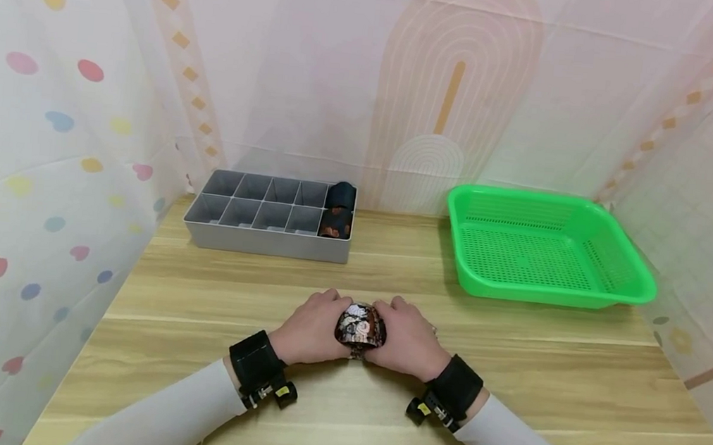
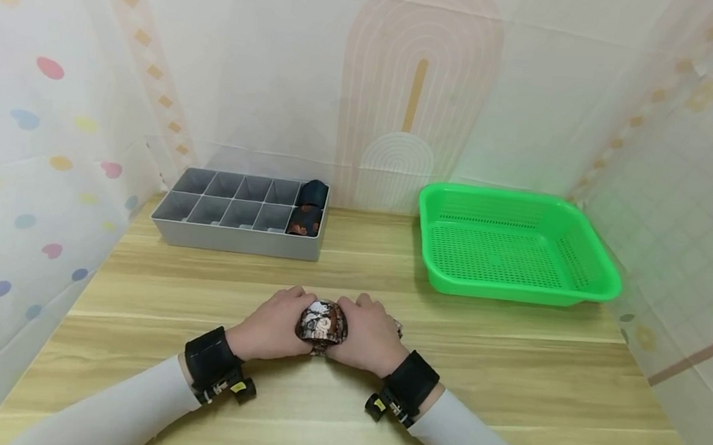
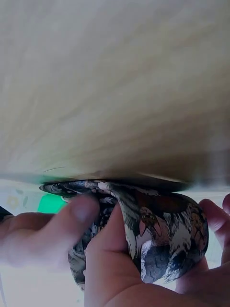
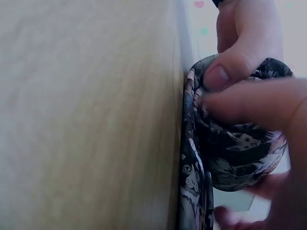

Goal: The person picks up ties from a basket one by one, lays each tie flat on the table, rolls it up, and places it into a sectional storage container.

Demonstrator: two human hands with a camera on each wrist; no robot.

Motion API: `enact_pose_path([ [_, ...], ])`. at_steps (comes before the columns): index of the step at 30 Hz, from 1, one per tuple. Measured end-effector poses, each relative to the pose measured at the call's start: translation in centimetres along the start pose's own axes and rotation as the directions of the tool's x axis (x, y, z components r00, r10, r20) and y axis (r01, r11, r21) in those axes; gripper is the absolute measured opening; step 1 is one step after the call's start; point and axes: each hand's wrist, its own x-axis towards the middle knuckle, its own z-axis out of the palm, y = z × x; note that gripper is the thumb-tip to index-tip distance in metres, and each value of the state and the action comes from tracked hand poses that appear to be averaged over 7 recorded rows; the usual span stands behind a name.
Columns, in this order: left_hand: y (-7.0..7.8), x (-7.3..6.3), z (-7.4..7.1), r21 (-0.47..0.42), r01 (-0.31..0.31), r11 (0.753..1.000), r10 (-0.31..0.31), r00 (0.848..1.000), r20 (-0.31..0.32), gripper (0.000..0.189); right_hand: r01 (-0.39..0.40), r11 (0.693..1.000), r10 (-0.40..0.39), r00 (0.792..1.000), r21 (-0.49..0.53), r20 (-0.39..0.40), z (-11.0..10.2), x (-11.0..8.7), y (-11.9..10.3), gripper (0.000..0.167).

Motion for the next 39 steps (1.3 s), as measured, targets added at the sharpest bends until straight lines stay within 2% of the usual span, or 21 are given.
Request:
enact_pose_path([
  [3,0.1,0.0,0.1,0.014,0.007,1.000,-0.006,1.000,-0.006,0.048,0.056,0.995,-0.054,0.998,0.087,-0.033,0.0,0.0,0.0,0.072],
  [6,0.2,-0.1,0.1,0.022,0.019,1.000,-0.019,1.000,-0.008,0.047,0.114,0.981,-0.101,0.991,0.158,-0.086,-0.2,-0.1,0.0,0.065],
  [11,0.4,-0.2,-0.1,0.022,0.027,0.999,-0.026,1.000,-0.005,0.047,0.147,0.974,-0.123,0.982,0.171,-0.141,-0.6,-0.1,0.0,0.056],
  [15,0.3,-0.2,-0.5,0.016,0.027,0.999,-0.027,1.000,-0.016,0.048,0.145,0.974,-0.120,0.983,0.177,-0.141,-1.0,0.0,0.2,0.055],
  [21,0.2,-0.2,-1.2,-0.037,0.019,0.999,-0.022,0.997,-0.077,0.058,0.100,0.986,-0.084,0.990,0.136,-0.117,-1.5,0.2,0.6,0.057],
  [27,0.4,-0.2,-1.4,-0.095,-0.030,0.995,0.019,0.993,-0.113,0.057,0.054,0.997,-0.052,0.998,0.056,-0.039,-1.2,0.1,0.3,0.052],
  [33,1.0,-0.1,-1.0,-0.098,-0.084,0.992,0.073,0.990,-0.117,0.046,0.088,0.995,-0.090,0.996,-0.056,-0.025,-0.2,-0.2,-0.3,0.046],
  [39,1.1,-0.1,-0.7,-0.106,-0.101,0.989,0.094,0.993,-0.071,0.054,0.075,0.993,-0.078,0.996,-0.094,-0.031,0.3,-0.2,-0.4,0.048],
])
